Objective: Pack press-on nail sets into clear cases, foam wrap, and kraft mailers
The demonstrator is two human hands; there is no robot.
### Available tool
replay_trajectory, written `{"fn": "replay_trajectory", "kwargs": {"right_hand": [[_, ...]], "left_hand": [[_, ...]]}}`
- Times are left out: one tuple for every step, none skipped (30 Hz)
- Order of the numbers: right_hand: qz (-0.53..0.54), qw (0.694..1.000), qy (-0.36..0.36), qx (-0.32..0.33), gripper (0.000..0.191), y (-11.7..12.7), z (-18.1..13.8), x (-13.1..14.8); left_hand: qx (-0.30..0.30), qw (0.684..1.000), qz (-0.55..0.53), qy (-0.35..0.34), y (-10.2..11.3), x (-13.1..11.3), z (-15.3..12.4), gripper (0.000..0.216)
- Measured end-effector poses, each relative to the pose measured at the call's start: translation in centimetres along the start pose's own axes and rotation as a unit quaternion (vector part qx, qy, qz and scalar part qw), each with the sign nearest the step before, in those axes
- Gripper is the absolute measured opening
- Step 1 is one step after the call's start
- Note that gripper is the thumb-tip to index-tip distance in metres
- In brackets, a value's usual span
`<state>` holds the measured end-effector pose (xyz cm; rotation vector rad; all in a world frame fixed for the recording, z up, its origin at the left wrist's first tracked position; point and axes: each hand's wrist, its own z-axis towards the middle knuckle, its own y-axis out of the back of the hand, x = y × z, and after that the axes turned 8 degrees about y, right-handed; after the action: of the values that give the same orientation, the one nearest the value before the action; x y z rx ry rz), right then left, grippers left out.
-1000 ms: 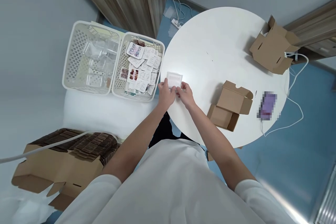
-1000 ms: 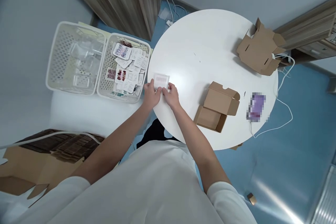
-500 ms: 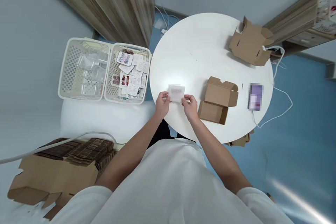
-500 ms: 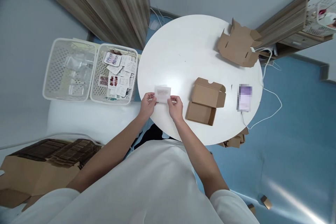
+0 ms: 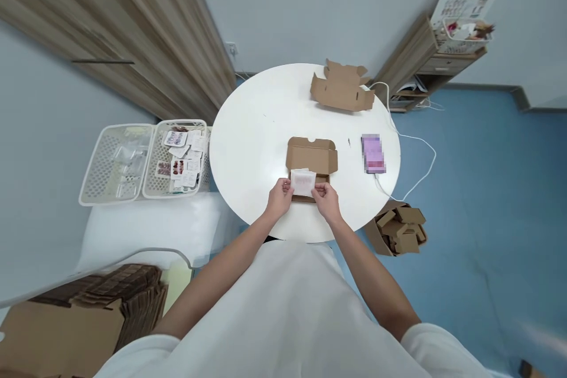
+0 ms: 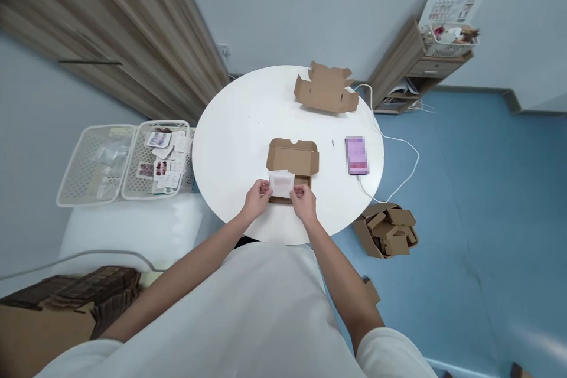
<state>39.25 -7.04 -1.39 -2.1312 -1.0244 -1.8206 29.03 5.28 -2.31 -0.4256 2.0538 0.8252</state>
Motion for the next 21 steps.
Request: {"fn": "replay_trajectory", "kwargs": {"right_hand": [[-0.022, 1.0, 0.007, 0.005, 0.02, 0.6, 0.3, -0.3], [-0.044, 0.999, 0.013, 0.011, 0.019, 1.2, 0.6, -0.6], [-0.069, 0.997, 0.019, 0.019, 0.017, 1.5, 0.9, -0.8], [-0.099, 0.994, 0.025, 0.03, 0.017, 1.8, 1.2, -1.0], [-0.133, 0.99, 0.032, 0.043, 0.018, 1.9, 1.4, -1.1], [-0.173, 0.982, 0.039, 0.056, 0.019, 1.9, 1.6, -1.2], [-0.216, 0.973, 0.046, 0.071, 0.022, 1.9, 1.7, -1.3], [-0.259, 0.96, 0.053, 0.087, 0.023, 1.7, 1.8, -1.3], [-0.3, 0.946, 0.058, 0.105, 0.025, 1.6, 1.9, -1.3], [-0.335, 0.932, 0.061, 0.124, 0.026, 1.3, 2.0, -1.4], [-0.363, 0.918, 0.063, 0.144, 0.028, 1.1, 2.0, -1.4], [-0.386, 0.906, 0.065, 0.162, 0.03, 0.9, 2.0, -1.4], [-0.402, 0.896, 0.066, 0.178, 0.031, 0.8, 2.0, -1.4], [-0.413, 0.888, 0.069, 0.19, 0.032, 0.7, 1.9, -1.4], [-0.419, 0.883, 0.072, 0.199, 0.032, 0.7, 1.9, -1.4], [-0.419, 0.882, 0.078, 0.203, 0.031, 0.7, 1.8, -1.4], [-0.414, 0.884, 0.086, 0.202, 0.029, 0.9, 1.7, -1.4], [-0.403, 0.889, 0.098, 0.195, 0.027, 1.2, 1.6, -1.4], [-0.388, 0.896, 0.114, 0.183, 0.024, 1.7, 1.5, -1.4], [-0.369, 0.904, 0.133, 0.169, 0.022, 2.2, 1.4, -1.4], [-0.349, 0.912, 0.152, 0.151, 0.021, 2.9, 1.5, -1.4]], "left_hand": [[0.003, 1.0, 0.015, -0.002, -0.5, -0.4, 0.2, 0.016], [0.007, 1.0, 0.03, -0.002, -1.0, -0.7, 0.3, 0.015], [0.01, 0.999, 0.047, 0.0, -1.4, -1.0, 0.5, 0.014], [0.012, 0.998, 0.066, 0.003, -1.8, -1.1, 0.6, 0.014], [0.012, 0.996, 0.087, 0.007, -2.1, -1.2, 0.7, 0.013], [0.012, 0.994, 0.109, 0.01, -2.4, -1.3, 0.7, 0.013], [0.012, 0.991, 0.132, 0.013, -2.7, -1.2, 0.8, 0.014], [0.014, 0.987, 0.157, 0.015, -2.9, -1.2, 0.8, 0.015], [0.019, 0.983, 0.183, 0.015, -3.0, -1.1, 0.8, 0.016], [0.026, 0.977, 0.211, 0.012, -3.2, -1.1, 0.7, 0.017], [0.036, 0.97, 0.24, 0.007, -3.3, -1.1, 0.7, 0.018], [0.047, 0.962, 0.268, 0.0, -3.4, -1.1, 0.7, 0.017], [0.055, 0.955, 0.29, -0.006, -3.5, -1.2, 0.6, 0.016], [0.061, 0.95, 0.307, -0.012, -3.6, -1.4, 0.5, 0.014], [0.064, 0.946, 0.317, -0.014, -3.6, -1.5, 0.4, 0.013], [0.064, 0.944, 0.322, -0.016, -3.6, -1.7, 0.2, 0.013], [0.061, 0.945, 0.322, -0.021, -3.5, -1.8, 0.0, 0.014], [0.054, 0.946, 0.317, -0.032, -3.3, -1.9, -0.2, 0.017], [0.046, 0.949, 0.309, -0.046, -3.1, -1.8, -0.4, 0.02], [0.033, 0.953, 0.295, -0.061, -2.7, -1.7, -0.5, 0.023], [0.017, 0.959, 0.275, -0.073, -2.2, -1.6, -0.6, 0.027]]}}
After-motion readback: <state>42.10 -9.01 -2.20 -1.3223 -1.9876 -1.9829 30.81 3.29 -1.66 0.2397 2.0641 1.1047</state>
